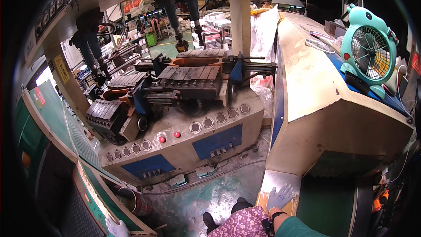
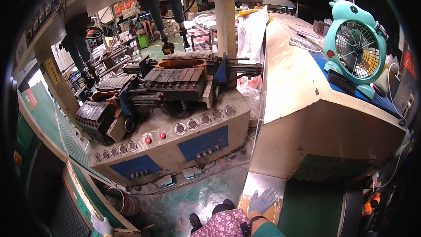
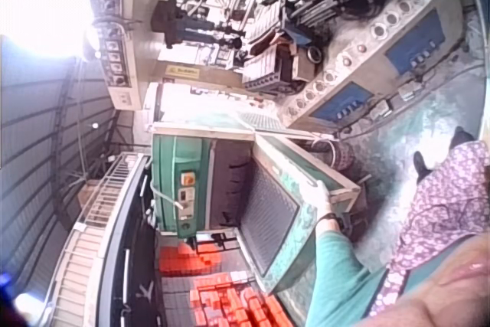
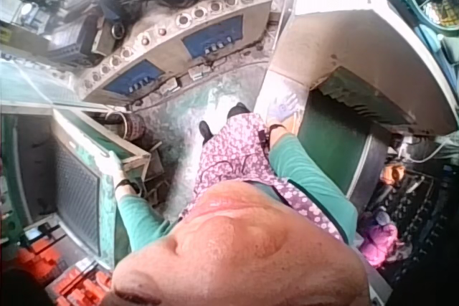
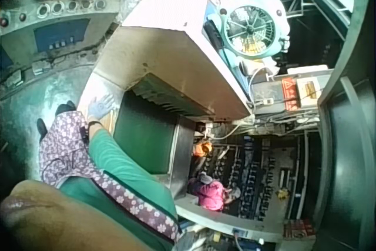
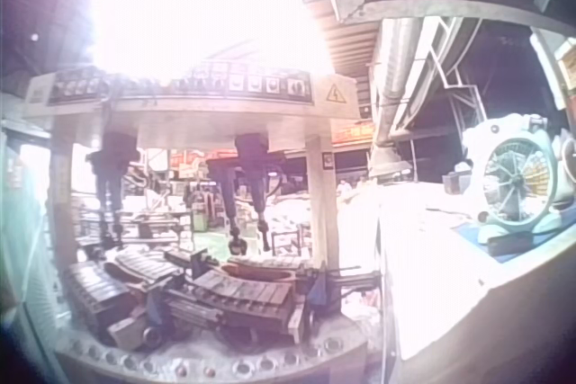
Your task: Operating an industrial heat press or molding machine for shoe manufacturing.
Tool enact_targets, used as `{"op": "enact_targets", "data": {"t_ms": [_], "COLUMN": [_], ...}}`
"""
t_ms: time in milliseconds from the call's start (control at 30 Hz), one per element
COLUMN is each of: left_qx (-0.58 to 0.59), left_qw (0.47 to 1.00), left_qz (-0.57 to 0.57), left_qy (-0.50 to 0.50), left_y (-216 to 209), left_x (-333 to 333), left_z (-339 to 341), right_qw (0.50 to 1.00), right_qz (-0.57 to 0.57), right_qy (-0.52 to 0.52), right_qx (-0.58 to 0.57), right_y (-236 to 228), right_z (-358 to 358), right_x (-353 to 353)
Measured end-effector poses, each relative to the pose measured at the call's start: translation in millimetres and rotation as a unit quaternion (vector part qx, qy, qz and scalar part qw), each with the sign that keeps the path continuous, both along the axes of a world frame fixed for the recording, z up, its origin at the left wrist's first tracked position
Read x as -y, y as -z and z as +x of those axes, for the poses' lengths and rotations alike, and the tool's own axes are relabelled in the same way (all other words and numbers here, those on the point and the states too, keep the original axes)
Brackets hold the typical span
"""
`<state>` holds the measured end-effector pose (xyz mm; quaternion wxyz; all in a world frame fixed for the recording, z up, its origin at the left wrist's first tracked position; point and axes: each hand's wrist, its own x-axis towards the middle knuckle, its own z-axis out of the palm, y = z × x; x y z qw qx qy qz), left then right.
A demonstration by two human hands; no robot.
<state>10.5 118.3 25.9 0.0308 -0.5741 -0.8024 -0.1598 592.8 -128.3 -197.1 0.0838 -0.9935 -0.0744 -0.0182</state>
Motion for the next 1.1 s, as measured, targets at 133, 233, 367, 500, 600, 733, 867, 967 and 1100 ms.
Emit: {"op": "enact_targets", "data": {"t_ms": [133,233,367,500,600,733,867,967,1100], "left_qx": [0.011,-0.015,-0.041,-0.023,-0.019,-0.016,-0.01,0.015,0.018], "left_qw": [1.0,1.0,0.998,0.999,0.999,0.999,0.999,1.0,0.999], "left_qz": [-0.004,0.014,0.04,0.035,0.035,0.037,0.035,0.017,0.023], "left_qy": [-0.001,0.006,0.019,0.01,0.012,0.019,0.016,0.003,0.023], "left_y": [-3.8,5.3,14.9,12.9,10.1,9.1,6.6,-1.8,3.7], "left_x": [1.6,-1.1,-2.4,-1.6,-1.3,-1.6,-2.7,-2.7,8.8], "left_z": [3.5,-3.9,-11.0,-8.9,-6.5,-7.4,-2.9,9.2,-7.8], "right_qw": [1.0,1.0,1.0,1.0,1.0,0.999,0.999,1.0,0.999], "right_qz": [0.005,-0.001,-0.017,-0.015,-0.011,0.021,0.028,-0.006,0.023], "right_qy": [0.001,0.002,0.003,0.001,0.002,0.0,0.006,0.013,-0.003], "right_qx": [0.008,0.008,-0.024,-0.023,-0.02,0.027,0.019,-0.027,0.034], "right_y": [1.3,2.7,-5.2,-8.4,-6.4,2.6,-0.6,-9.3,9.7], "right_z": [-0.2,0.1,-1.5,-2.6,-1.7,-0.7,-0.3,0.8,-1.9], "right_x": [-0.2,0.7,-0.2,-0.6,-1.3,-1.3,-0.5,1.5,-0.9]}}
